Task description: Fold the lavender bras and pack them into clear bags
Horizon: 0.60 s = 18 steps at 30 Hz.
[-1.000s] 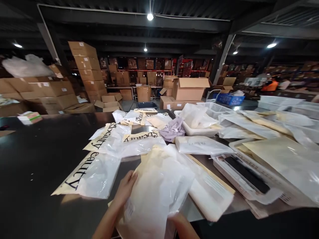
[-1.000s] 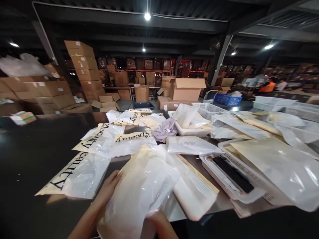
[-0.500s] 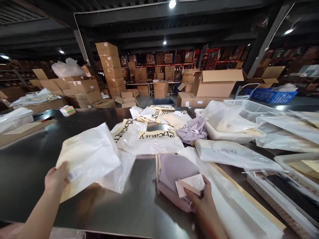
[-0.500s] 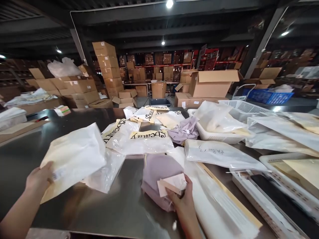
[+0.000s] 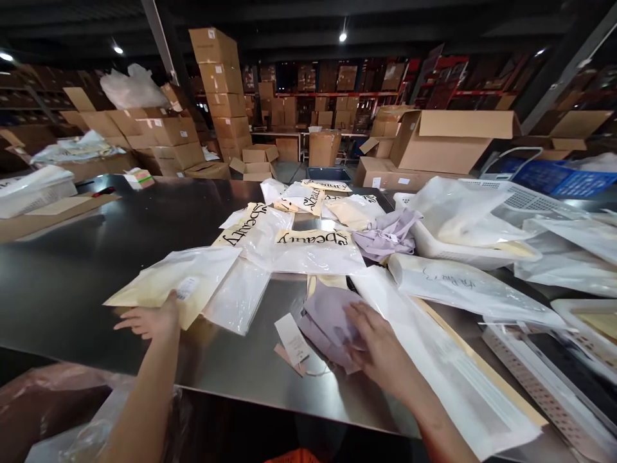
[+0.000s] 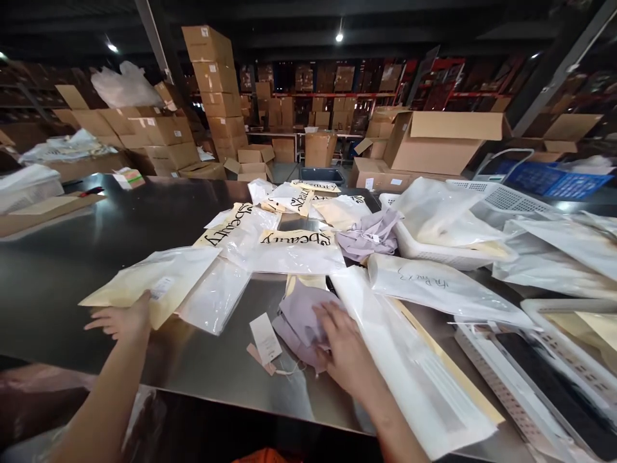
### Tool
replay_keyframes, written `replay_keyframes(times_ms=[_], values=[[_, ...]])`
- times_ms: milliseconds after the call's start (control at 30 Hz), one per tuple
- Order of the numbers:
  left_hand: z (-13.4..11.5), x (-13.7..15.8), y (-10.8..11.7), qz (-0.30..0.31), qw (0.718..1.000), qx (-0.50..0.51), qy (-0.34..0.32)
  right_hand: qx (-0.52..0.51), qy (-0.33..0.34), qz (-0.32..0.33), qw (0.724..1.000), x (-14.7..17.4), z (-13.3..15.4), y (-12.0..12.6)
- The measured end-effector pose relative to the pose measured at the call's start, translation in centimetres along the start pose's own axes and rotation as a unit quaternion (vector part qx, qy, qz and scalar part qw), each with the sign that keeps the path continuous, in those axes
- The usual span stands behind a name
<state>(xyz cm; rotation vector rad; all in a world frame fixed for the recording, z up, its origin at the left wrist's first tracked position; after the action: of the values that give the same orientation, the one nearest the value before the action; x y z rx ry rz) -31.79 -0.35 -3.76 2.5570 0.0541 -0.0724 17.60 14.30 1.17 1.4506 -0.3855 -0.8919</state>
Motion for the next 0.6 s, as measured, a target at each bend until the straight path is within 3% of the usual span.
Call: replay_keyframes(times_ms=[67,100,233,300,333,367,400,467,500,533,567,600], values=[[0.0,1.8,1.9,-0.053,0.998,0.044,0.000,0.068,0.042,0.069,0.994,-1.1,1.2,-1.5],[-0.5,3.0,3.0,-0.070,0.995,0.070,-0.032,0.101,0.053,0.091,0.989,-1.7,1.5,-2.2],[-3.4,10.9,6.5,-0.092,0.948,0.144,-0.269,0.131,0.071,0.101,0.984,-4.1,1.3,-2.8],[-3.4,15.4,6.6,-0.021,0.925,0.217,-0.311,0.045,0.046,0.073,0.995,-5.4,0.5,-1.7],[-3.2,17.6,5.5,0.071,0.915,0.263,-0.298,-0.021,0.017,0.044,0.999,-6.0,0.1,-0.8],[-3.0,20.1,3.4,0.220,0.894,0.289,-0.261,-0.094,-0.019,0.006,0.995,-6.4,-0.3,0.2],[-2.5,23.2,0.9,0.386,0.850,0.301,-0.194,-0.167,-0.059,-0.035,0.984,-6.5,-0.5,1.1],[-1.4,29.6,-2.3,0.619,0.707,0.342,0.007,-0.288,-0.125,-0.095,0.945,-6.0,0.1,2.4],[-1.3,31.9,-3.0,0.668,0.633,0.376,0.110,-0.333,-0.141,-0.102,0.927,-5.4,1.2,2.6],[-1.5,33.3,-3.4,0.676,0.572,0.418,0.202,-0.371,-0.140,-0.091,0.913,-4.9,2.6,2.5],[-1.9,33.8,-3.8,0.658,0.531,0.459,0.274,-0.402,-0.120,-0.064,0.905,-4.5,4.4,2.3],[-2.3,33.7,-4.2,0.629,0.511,0.488,0.325,-0.424,-0.087,-0.041,0.900,-4.1,6.3,2.2]])
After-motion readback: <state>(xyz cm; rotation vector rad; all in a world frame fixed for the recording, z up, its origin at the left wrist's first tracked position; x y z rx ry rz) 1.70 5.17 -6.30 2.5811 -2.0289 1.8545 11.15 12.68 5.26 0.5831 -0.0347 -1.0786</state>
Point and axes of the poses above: each hand's wrist, its own x-axis away from the middle knuckle, its own y-axis out of the back of the hand, z = x × y, the point moved 8 cm from there along -x, towards the middle knuckle, and after that the axes turned 13 degrees about x, right-handed, at the moved point
